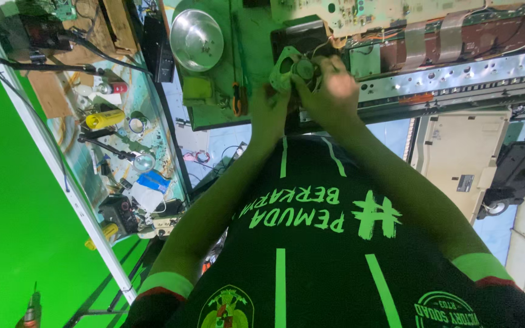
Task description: The person uses a screwdriver to work on internal components of an electronic keyboard, handles circuit boards, and applies tape to parts at a repair bench.
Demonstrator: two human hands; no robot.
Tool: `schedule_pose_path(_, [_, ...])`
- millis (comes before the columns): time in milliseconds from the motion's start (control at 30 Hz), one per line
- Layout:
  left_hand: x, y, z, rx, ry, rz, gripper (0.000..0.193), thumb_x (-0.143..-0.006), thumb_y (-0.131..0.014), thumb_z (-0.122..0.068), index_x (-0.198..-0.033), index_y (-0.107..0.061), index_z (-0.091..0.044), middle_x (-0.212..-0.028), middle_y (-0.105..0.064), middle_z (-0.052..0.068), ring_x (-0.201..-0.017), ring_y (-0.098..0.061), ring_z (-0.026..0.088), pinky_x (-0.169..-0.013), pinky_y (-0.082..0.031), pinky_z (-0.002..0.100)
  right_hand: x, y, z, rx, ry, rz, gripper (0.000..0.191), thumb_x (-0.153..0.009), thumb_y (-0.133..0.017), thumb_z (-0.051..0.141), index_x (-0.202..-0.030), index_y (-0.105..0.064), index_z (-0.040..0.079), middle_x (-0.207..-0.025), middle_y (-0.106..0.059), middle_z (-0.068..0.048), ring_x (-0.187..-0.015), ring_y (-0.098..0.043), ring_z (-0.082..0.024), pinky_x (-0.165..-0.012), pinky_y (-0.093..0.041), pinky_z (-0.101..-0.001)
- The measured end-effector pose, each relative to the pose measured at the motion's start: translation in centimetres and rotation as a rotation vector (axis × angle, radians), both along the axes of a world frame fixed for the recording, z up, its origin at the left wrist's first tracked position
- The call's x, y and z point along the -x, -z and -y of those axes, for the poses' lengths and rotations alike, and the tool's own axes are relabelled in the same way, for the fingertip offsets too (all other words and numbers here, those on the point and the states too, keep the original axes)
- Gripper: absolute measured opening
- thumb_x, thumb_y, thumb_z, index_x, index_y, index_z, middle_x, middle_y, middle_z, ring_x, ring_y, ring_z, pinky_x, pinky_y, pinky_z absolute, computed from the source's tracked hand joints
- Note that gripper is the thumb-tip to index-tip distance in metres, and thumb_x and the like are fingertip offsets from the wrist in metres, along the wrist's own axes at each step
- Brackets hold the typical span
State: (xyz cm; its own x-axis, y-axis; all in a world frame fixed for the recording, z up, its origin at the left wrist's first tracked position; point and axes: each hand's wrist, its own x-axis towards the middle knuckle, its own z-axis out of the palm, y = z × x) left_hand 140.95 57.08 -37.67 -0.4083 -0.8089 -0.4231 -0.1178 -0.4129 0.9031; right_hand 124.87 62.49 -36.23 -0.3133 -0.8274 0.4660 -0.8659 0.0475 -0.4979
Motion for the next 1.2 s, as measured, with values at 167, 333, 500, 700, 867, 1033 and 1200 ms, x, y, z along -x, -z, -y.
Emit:
schedule_pose_path(167, [0.4, 4.3, -0.2, -0.032, 0.024, 0.123, 0.051, -0.106, -0.054, -0.041, -0.136, -0.055, 0.000, -0.117, -0.071, 0.021, -0.099, -0.074, 0.025, -0.085, -0.061, 0.036, -0.4, -2.3, -0.5, -0.199, -0.013, 0.277, 0.047, -0.094, -0.088, 0.036, -0.107, -0.063, -0.002, -0.098, -0.070, -0.017, -0.079, -0.073, -0.027, -0.065, -0.059, -0.0377])
schedule_pose_path(333, [0.1, 7.7, 1.6, 0.575, 0.053, 0.357, 0.055, -0.107, -0.056, -0.034, -0.147, -0.047, 0.003, -0.123, -0.064, 0.023, -0.104, -0.070, 0.031, -0.086, -0.057, 0.041, 1.2, -2.2, -0.9, -0.242, -0.038, 0.262, 0.034, -0.098, -0.081, 0.027, -0.111, -0.064, 0.000, -0.103, -0.070, -0.020, -0.090, -0.072, -0.034, -0.076, -0.060, -0.0443])
schedule_pose_path(500, [0.3, 6.1, 5.6, 0.404, 0.182, 0.321, 0.043, -0.105, -0.056, -0.032, -0.136, -0.061, -0.001, -0.101, -0.074, 0.019, -0.087, -0.075, 0.027, -0.076, -0.057, 0.039, 4.3, -1.1, -0.9, -0.236, -0.062, 0.269, 0.028, -0.107, -0.057, 0.007, -0.133, -0.062, 0.002, -0.123, -0.068, -0.025, -0.110, -0.071, -0.040, -0.096, -0.057, -0.0493])
schedule_pose_path(700, [1.6, 3.0, 8.5, 0.641, 0.255, 0.260, 0.037, -0.104, -0.064, -0.024, -0.133, -0.060, -0.001, -0.104, -0.074, 0.021, -0.089, -0.074, 0.028, -0.077, -0.058, 0.041, 6.0, -0.6, -1.1, -0.317, -0.231, 0.088, 0.037, -0.105, -0.059, 0.010, -0.141, -0.062, 0.002, -0.131, -0.065, -0.029, -0.105, -0.068, -0.046, -0.089, -0.056, -0.0516])
schedule_pose_path(867, [3.1, 2.7, 8.4, 0.554, 0.319, 0.251, 0.035, -0.105, -0.062, -0.021, -0.131, -0.051, -0.002, -0.109, -0.072, 0.022, -0.098, -0.074, 0.035, -0.082, -0.057, 0.044, 6.2, 1.2, -0.9, -0.612, -0.260, -0.013, 0.032, -0.100, -0.057, 0.007, -0.132, -0.061, 0.003, -0.133, -0.065, -0.020, -0.090, -0.074, -0.034, -0.076, -0.062, -0.0451])
schedule_pose_path(1033, [4.8, 4.1, 8.1, 0.718, 0.296, 0.352, 0.034, -0.101, -0.068, -0.021, -0.131, -0.059, -0.007, -0.115, -0.074, 0.023, -0.106, -0.073, 0.039, -0.087, -0.058, 0.045, 5.9, 3.6, -1.9, -0.486, -0.223, -0.080, 0.029, -0.096, -0.060, 0.007, -0.124, -0.063, -0.002, -0.132, -0.064, -0.026, -0.087, -0.074, -0.036, -0.073, -0.063, -0.0458])
schedule_pose_path(1200, [5.9, 4.2, 8.0, 0.933, 0.271, 0.324, 0.030, -0.100, -0.075, -0.024, -0.124, -0.066, -0.009, -0.108, -0.076, 0.021, -0.100, -0.075, 0.037, -0.086, -0.060, 0.044, 6.1, 4.2, -2.7, -0.487, -0.262, 0.039, 0.033, -0.107, -0.068, 0.023, -0.123, -0.062, -0.005, -0.118, -0.068, -0.024, -0.081, -0.073, -0.033, -0.064, -0.062, -0.0420])
